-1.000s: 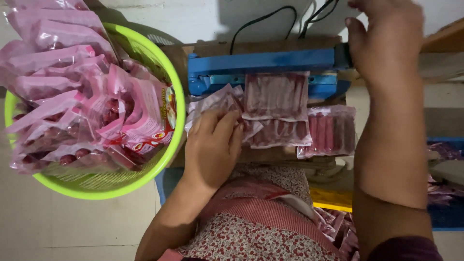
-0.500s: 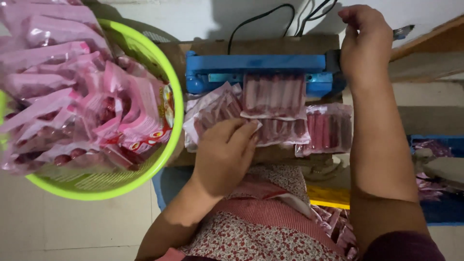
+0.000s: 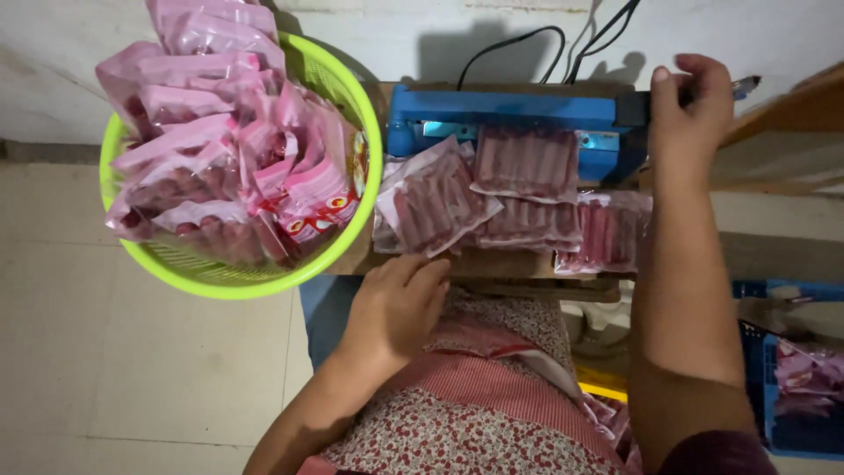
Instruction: The person seals plastic packets of sausages using a manual heat sealer and transfers the sealed packets into a yellow crate.
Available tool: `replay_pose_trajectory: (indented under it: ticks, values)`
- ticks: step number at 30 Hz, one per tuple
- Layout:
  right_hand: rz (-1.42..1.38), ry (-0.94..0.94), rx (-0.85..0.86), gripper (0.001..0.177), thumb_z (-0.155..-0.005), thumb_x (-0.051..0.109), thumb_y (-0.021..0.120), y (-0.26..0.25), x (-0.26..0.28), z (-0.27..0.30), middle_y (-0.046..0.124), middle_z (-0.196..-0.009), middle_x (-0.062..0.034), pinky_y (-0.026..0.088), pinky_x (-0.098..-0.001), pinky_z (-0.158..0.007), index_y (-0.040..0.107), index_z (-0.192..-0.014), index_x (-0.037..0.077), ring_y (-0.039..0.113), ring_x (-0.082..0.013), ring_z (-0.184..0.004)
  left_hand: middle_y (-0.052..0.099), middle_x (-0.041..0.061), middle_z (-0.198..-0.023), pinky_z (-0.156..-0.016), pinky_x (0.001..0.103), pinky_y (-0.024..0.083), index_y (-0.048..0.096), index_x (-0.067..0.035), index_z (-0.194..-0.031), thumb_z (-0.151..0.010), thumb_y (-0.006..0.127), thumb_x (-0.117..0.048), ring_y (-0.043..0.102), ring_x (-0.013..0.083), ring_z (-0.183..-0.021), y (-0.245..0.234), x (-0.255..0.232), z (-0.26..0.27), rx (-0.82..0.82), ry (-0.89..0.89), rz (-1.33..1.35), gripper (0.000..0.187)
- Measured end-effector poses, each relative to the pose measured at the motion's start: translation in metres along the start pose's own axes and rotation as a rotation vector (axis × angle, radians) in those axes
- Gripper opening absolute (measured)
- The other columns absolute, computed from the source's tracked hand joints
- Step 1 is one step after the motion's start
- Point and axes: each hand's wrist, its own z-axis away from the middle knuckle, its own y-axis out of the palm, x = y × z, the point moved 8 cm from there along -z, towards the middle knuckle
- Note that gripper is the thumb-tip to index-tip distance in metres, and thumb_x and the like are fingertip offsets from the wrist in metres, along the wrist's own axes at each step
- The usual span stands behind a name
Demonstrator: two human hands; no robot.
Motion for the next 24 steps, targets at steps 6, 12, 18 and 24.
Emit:
replay_pose_trajectory:
  ticks: [6,12,18,24]
  values:
    - [-0.289,-0.128,-0.041,0.046,-0.121,0.007,0.059,-0.020,0.051,0.044,0.040,-0.150,-0.0257,0.039,-0.0439,-0.114,0.030,-0.155,0.018,0.049,-0.0382,-0.133,0.070,0.016,-0.106,-0.076,0.047,0.052,0.072,-0.002,-0.118,-0.095,0.069,-0.013,0.066,0.0356,-0.091,-0.009,0.000,0.007,-0.032,0.027,0.010,0.025]
    - [-0.044,0.286,0.145,0.060,-0.102,0.021,0.085,0.020,0.052,0.084,0.060,-0.106,-0.0224,0.053,-0.0438,-0.081,0.047,-0.143,-0.002,0.065,-0.0351,-0.095,0.068,0.005,-0.097,-0.070,0.034,0.056,0.073,-0.019,-0.115,-0.090,0.074,-0.019,0.070,0.0255,-0.085,-0.013,0.001,0.015,-0.282,0.164,-0.163,0.025]
    - [-0.074,0.426,0.247,0.067,-0.101,0.023,0.084,0.043,0.022,0.085,0.070,-0.096,-0.0127,0.056,-0.0336,-0.068,0.040,-0.146,0.002,0.069,-0.0208,-0.081,0.072,0.008,-0.098,-0.074,0.036,0.057,0.076,-0.014,-0.112,-0.090,0.076,-0.017,0.072,0.0296,-0.089,-0.045,0.009,0.019,-0.268,0.053,-0.062,0.022]
    - [-0.016,0.468,0.197,0.068,-0.085,0.029,0.097,0.062,-0.056,0.077,0.070,-0.091,-0.0035,0.057,-0.0299,-0.060,0.055,-0.136,0.014,0.070,-0.0147,-0.076,0.075,0.016,-0.098,-0.078,0.045,0.058,0.077,-0.005,-0.107,-0.090,0.074,-0.005,0.073,0.0409,-0.091,-0.101,0.035,0.030,-0.275,-0.116,0.170,0.017]
